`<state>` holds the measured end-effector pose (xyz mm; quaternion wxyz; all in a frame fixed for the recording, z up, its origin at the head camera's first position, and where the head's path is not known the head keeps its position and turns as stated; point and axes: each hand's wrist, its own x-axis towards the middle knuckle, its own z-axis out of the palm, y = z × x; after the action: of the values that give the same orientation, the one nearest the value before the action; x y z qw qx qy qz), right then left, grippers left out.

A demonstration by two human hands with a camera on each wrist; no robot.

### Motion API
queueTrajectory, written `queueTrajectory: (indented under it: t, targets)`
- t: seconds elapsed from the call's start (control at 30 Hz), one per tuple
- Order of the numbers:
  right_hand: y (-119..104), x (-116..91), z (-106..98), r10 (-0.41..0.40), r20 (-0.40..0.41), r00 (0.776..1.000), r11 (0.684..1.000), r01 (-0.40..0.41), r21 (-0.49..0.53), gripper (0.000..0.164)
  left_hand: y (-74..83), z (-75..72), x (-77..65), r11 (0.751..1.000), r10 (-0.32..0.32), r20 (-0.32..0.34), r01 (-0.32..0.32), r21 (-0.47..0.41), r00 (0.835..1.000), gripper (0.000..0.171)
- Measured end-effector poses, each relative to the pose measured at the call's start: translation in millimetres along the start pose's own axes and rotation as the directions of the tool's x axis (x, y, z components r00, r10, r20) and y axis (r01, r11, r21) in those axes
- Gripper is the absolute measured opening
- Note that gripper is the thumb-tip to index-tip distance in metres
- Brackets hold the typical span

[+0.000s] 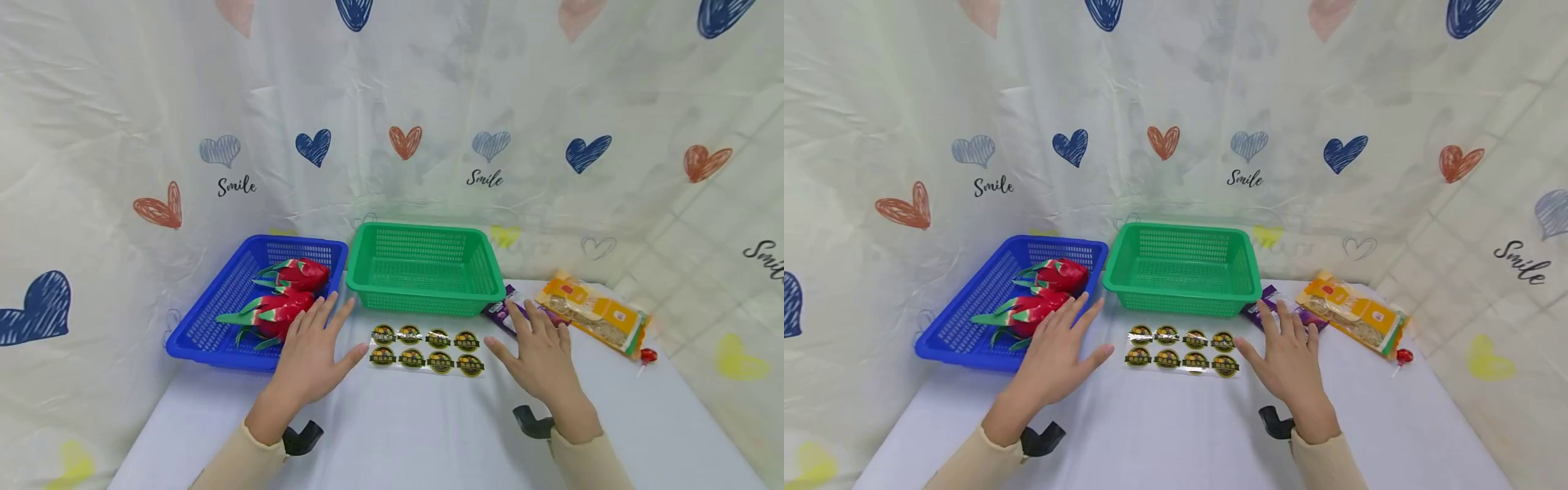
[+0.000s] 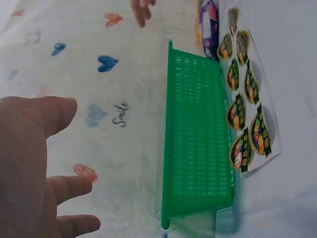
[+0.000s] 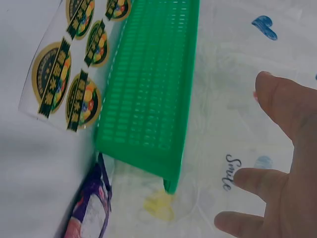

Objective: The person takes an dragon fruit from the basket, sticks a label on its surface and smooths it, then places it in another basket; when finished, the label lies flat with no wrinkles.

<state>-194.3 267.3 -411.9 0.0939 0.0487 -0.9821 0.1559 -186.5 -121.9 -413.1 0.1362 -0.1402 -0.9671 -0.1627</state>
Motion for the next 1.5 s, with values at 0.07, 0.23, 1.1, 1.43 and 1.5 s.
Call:
queueTrajectory:
  t: [0.07, 0.23, 1.1, 1.43, 1.5]
  targets:
    - [-4.1, 4.4, 4.5, -0.010, 0.016, 1.000, 1.000, 0.010, 0.006, 0.090, -1.9, 0.8, -9.5, 0.999, 0.001, -0.023, -0.002, -0.032, 1.000, 0.079]
    - [-15.6, 19.0, 19.8, -0.039, 0.066, 0.997, 0.999, 0.037, 0.028, 0.088, -9.5, 0.8, -35.2, 0.988, -0.013, -0.113, -0.004, -0.152, 0.993, 0.066]
    - [-210.4, 141.3, 71.7, -0.456, 0.215, 0.864, 0.888, 0.423, 0.182, 0.065, -89.9, 10.6, -72.3, 0.469, -0.451, 0.268, 0.482, -0.741, 0.851, 0.056]
    - [-294.8, 172.1, 82.1, -0.509, 0.385, 0.770, 0.859, 0.486, 0.163, 0.054, -107.7, 18.8, -67.5, 0.297, -0.476, 0.320, 0.492, -0.819, 0.819, 0.054]
    - [-309.7, 173.5, 84.4, -0.493, 0.424, 0.760, 0.863, 0.488, 0.127, 0.059, -107.6, 19.4, -68.5, 0.278, -0.480, 0.321, 0.489, -0.827, 0.816, 0.052]
